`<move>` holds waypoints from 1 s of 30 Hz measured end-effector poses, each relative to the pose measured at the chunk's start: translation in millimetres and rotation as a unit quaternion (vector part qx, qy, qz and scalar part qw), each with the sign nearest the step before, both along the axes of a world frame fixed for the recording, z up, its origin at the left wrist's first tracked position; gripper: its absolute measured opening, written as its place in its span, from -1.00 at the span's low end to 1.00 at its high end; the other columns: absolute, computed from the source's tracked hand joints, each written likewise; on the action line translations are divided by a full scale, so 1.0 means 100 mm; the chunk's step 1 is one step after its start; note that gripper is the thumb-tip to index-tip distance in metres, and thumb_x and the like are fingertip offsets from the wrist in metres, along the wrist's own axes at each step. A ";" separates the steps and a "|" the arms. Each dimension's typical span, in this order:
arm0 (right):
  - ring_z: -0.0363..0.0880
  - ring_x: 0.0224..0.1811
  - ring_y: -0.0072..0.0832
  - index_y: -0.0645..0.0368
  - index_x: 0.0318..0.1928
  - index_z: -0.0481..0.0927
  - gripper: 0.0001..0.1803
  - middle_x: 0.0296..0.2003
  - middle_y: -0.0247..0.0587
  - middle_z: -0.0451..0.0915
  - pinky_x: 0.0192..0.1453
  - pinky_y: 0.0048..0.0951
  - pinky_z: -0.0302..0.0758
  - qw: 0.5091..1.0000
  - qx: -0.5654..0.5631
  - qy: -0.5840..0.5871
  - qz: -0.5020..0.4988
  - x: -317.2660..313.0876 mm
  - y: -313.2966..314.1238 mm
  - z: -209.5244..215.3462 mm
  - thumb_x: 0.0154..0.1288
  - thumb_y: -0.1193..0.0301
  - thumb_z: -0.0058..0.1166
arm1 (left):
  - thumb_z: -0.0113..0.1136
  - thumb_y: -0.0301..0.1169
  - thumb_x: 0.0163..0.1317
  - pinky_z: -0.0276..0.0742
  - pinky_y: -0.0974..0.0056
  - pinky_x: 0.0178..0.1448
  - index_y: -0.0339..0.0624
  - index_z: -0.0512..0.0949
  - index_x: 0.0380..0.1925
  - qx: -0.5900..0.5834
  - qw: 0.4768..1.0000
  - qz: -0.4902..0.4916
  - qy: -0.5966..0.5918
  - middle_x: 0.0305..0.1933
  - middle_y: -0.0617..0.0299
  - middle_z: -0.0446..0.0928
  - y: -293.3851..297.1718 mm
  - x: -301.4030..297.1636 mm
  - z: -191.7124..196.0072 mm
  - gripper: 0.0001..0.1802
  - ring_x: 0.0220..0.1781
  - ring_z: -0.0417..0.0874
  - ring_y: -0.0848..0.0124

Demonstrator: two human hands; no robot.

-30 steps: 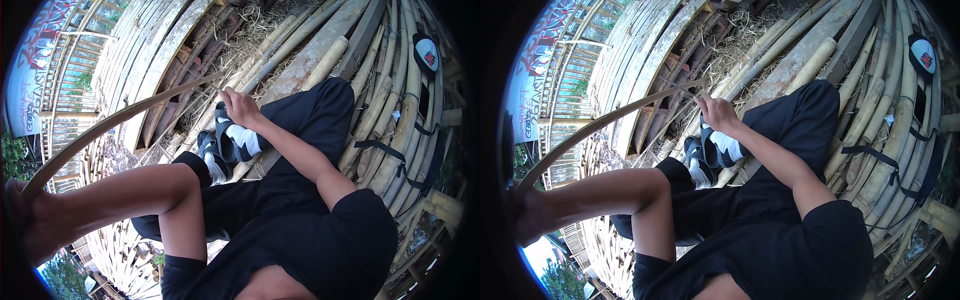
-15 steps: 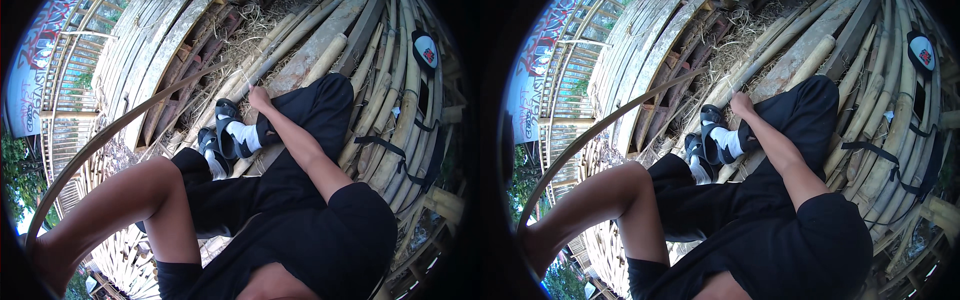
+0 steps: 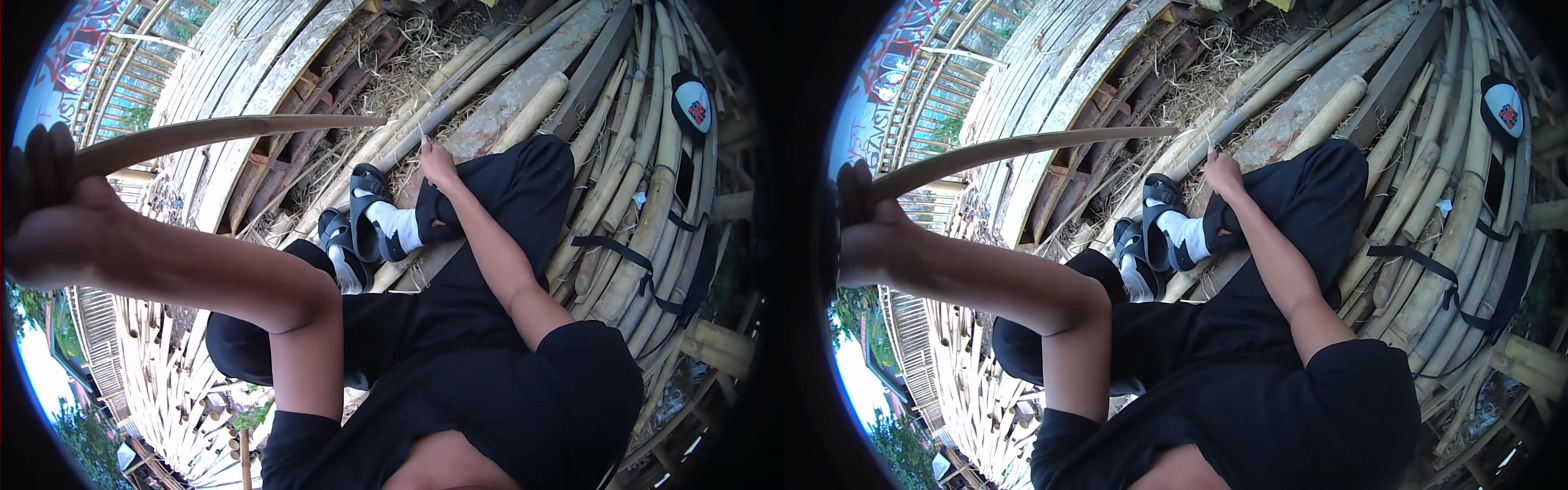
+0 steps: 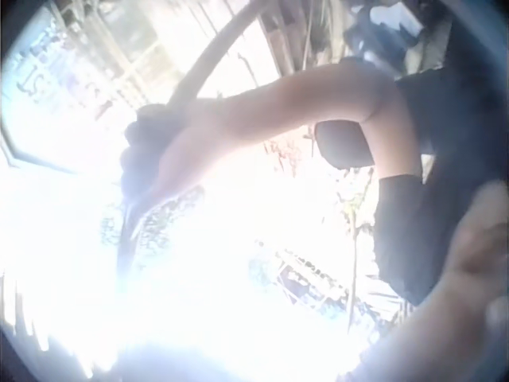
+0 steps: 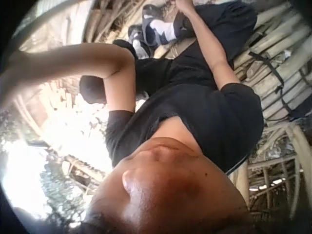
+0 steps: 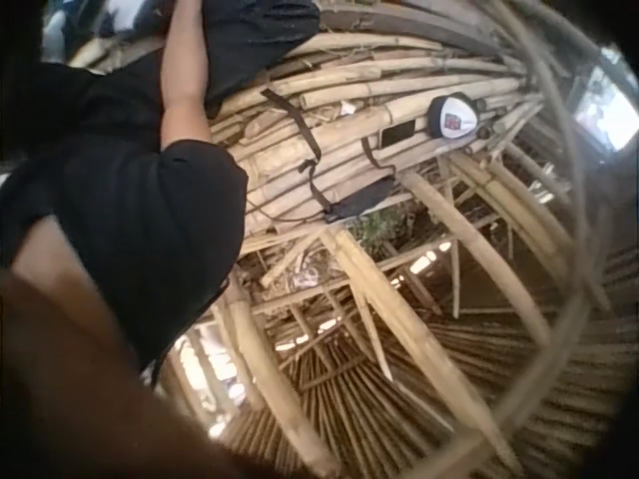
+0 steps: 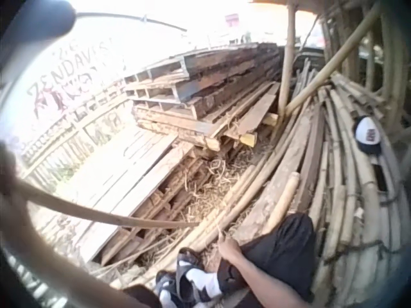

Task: The person shaves a long bamboo strip using a knife while sitting among numerous bamboo poles.

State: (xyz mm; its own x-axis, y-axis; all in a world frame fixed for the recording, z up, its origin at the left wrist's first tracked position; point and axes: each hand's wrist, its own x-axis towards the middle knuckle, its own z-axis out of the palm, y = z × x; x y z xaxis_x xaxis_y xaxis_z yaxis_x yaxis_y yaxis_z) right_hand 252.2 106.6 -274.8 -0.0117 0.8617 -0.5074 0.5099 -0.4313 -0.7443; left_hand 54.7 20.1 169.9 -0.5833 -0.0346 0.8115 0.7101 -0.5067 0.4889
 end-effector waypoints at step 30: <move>0.53 -0.31 0.05 0.30 -0.43 0.50 -0.46 -0.51 0.13 0.54 -0.16 -0.09 0.40 0.980 0.107 0.144 0.084 -0.26 -0.22 0.73 0.41 0.09 -0.34 | -0.46 0.26 0.31 -0.28 0.40 -0.63 0.09 -0.03 -0.79 -0.131 0.935 -0.327 -0.025 -0.80 0.43 -0.13 0.62 0.22 -0.78 -0.35 -0.75 -0.20 0.58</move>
State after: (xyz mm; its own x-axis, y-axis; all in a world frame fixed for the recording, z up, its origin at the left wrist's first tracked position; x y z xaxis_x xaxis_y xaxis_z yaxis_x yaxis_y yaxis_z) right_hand 225.9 84.6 -201.4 -0.2785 0.9219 -0.2694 0.3162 -0.1769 -0.9320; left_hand 77.0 81.8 91.8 -0.4476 0.5394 0.7132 0.2621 -0.6834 0.6814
